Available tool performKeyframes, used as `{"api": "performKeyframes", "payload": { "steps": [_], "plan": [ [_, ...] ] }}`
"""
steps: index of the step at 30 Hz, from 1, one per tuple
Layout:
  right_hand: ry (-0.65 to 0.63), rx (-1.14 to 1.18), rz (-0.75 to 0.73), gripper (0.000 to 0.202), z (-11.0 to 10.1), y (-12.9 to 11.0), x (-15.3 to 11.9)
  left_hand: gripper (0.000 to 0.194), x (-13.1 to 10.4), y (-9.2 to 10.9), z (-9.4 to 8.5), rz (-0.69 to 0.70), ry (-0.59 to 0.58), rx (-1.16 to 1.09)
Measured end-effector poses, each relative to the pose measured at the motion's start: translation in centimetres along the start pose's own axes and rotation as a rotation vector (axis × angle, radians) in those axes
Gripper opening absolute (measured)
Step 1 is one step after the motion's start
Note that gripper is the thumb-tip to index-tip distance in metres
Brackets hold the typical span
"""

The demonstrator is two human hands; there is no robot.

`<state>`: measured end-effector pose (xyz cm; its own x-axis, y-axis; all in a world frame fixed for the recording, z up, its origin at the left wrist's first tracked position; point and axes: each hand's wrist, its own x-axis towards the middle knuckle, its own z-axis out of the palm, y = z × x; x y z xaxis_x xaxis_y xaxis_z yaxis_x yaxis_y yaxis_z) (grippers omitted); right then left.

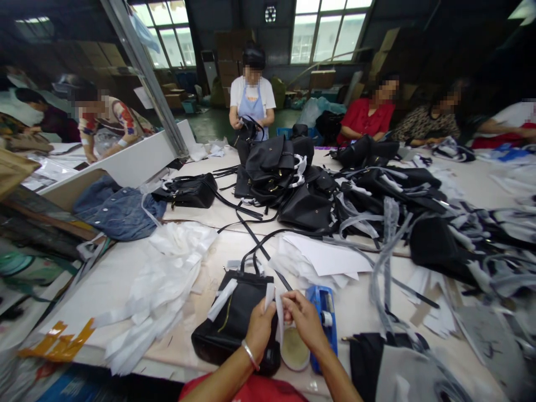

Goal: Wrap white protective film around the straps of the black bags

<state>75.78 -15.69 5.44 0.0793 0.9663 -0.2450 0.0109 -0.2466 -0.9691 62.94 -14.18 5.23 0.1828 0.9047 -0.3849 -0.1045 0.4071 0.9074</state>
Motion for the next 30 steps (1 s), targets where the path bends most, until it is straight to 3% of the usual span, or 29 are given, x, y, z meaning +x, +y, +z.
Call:
{"api": "performKeyframes", "payload": {
  "steps": [3,7,12,15,19,21,25,30],
  "plan": [
    [0.010,0.061,0.014,0.023,-0.7,0.1,1.3,0.035,-0.2,0.2,0.2,-0.091,-0.100,-0.057],
    [-0.002,0.225,0.103,0.045,-1.0,0.3,2.0,0.037,0.1,0.5,-0.4,-0.136,-0.236,-0.088],
    [0.011,0.168,0.135,0.031,-0.6,0.9,1.4,0.040,0.1,0.9,-0.7,-0.146,-0.302,-0.067],
    [0.102,-0.019,0.050,0.027,-0.1,0.5,0.8,0.043,-0.4,1.0,-0.1,-0.138,-0.258,-0.150],
    [0.279,-0.242,-0.093,0.022,0.5,-0.4,0.4,0.042,-0.4,1.0,0.9,-0.037,-0.069,-0.070],
    [0.252,-0.113,-0.049,0.023,0.6,-0.5,0.4,0.038,0.1,1.0,1.0,0.017,-0.016,-0.011],
    [0.149,0.214,0.054,0.027,0.8,0.5,0.4,0.035,0.8,0.8,0.9,0.062,-0.028,0.104],
    [0.297,0.289,0.088,0.027,1.4,2.6,0.2,0.028,0.4,0.2,0.7,0.290,0.008,0.469]
  ]
}}
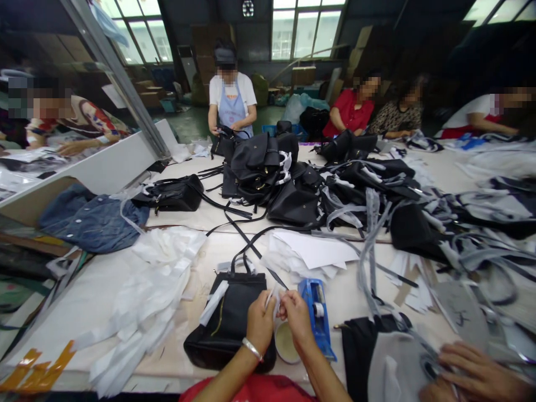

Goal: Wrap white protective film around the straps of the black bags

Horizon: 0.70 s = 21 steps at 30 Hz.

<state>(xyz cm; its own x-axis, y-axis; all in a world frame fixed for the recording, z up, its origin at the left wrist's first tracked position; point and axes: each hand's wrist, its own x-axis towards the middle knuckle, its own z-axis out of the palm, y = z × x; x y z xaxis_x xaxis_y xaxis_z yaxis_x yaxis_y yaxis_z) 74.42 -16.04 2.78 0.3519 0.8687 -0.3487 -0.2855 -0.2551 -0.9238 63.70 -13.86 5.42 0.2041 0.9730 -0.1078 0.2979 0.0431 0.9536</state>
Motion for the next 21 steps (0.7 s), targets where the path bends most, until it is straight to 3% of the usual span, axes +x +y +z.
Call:
{"api": "performKeyframes", "payload": {
  "steps": [5,9,13,17,21],
  "plan": [
    [0.036,0.082,0.009,0.024,0.4,0.4,0.0,0.026,-0.5,-0.8,0.2,0.156,-0.010,0.334],
    [0.091,-0.016,-0.032,0.024,0.2,0.1,0.0,0.028,-0.2,-1.2,0.4,0.333,-0.085,0.679],
    [0.018,-0.038,-0.056,0.027,-0.4,-0.3,-0.4,0.035,0.0,-1.4,0.6,0.378,-0.120,0.916],
    [-0.078,-0.014,-0.049,0.033,-1.1,-0.6,-0.7,0.045,-0.6,-1.9,0.6,0.426,-0.169,0.917],
    [-0.005,-0.072,-0.035,0.034,-1.5,-0.4,-0.8,0.048,-1.3,-1.8,-0.1,0.426,-0.244,0.605]
  ]
}}
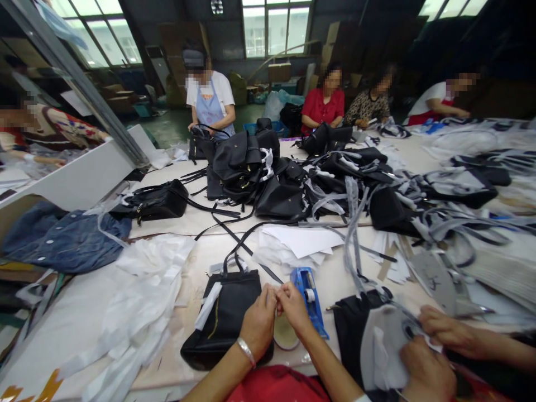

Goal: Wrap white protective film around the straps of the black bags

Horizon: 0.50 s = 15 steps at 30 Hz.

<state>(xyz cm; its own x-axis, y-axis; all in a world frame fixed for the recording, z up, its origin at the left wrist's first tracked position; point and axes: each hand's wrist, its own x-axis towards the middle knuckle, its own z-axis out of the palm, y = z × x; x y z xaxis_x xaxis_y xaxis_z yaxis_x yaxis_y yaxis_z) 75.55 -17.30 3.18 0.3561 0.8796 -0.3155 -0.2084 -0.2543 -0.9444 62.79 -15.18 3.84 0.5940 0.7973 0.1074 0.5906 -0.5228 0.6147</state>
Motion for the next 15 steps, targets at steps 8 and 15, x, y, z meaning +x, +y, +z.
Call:
{"api": "performKeyframes", "payload": {
  "steps": [8,15],
  "plan": [
    [0.054,-0.003,-0.067,0.026,0.1,0.4,-1.1,0.048,1.2,0.2,-2.2,-0.566,-0.199,-1.143],
    [0.112,-0.116,-0.203,0.011,0.0,-0.8,-3.1,0.036,1.9,0.2,-3.4,-0.522,-0.444,-1.275]
  ]
}}
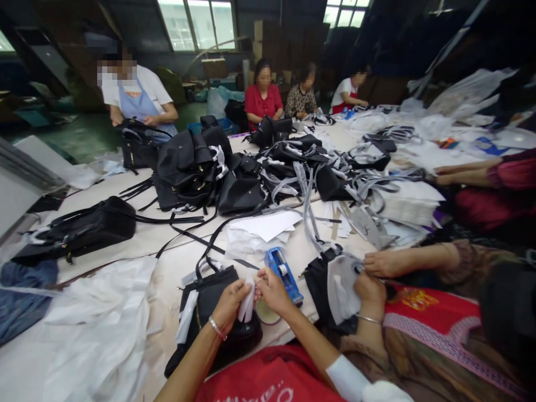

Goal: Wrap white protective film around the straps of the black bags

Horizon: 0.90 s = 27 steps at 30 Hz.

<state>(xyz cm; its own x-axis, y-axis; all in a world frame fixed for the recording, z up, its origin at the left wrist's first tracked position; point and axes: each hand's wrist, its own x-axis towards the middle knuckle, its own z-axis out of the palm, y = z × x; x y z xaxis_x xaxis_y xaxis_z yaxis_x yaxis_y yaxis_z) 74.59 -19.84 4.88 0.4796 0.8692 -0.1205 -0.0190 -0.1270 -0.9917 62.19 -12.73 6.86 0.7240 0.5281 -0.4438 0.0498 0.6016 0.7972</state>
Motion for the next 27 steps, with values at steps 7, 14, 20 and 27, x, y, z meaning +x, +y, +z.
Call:
{"api": "performKeyframes", "payload": {
  "steps": [7,14,20,27],
  "plan": [
    [0.078,-0.048,0.002,0.012,0.4,-0.7,-1.7,0.036,0.4,-1.0,0.2,0.070,0.071,0.157],
    [0.076,-0.118,0.039,0.008,0.8,-0.4,-1.4,0.032,-0.1,-1.2,0.4,0.180,0.123,0.244],
    [0.235,-0.771,0.131,0.018,-7.1,1.4,-2.8,0.031,-0.8,-1.5,-0.5,0.135,0.082,0.175],
    [0.188,-0.881,0.302,0.024,-10.1,4.9,-3.4,0.029,-0.9,-1.5,-0.9,0.133,0.037,0.177]
  ]
}}
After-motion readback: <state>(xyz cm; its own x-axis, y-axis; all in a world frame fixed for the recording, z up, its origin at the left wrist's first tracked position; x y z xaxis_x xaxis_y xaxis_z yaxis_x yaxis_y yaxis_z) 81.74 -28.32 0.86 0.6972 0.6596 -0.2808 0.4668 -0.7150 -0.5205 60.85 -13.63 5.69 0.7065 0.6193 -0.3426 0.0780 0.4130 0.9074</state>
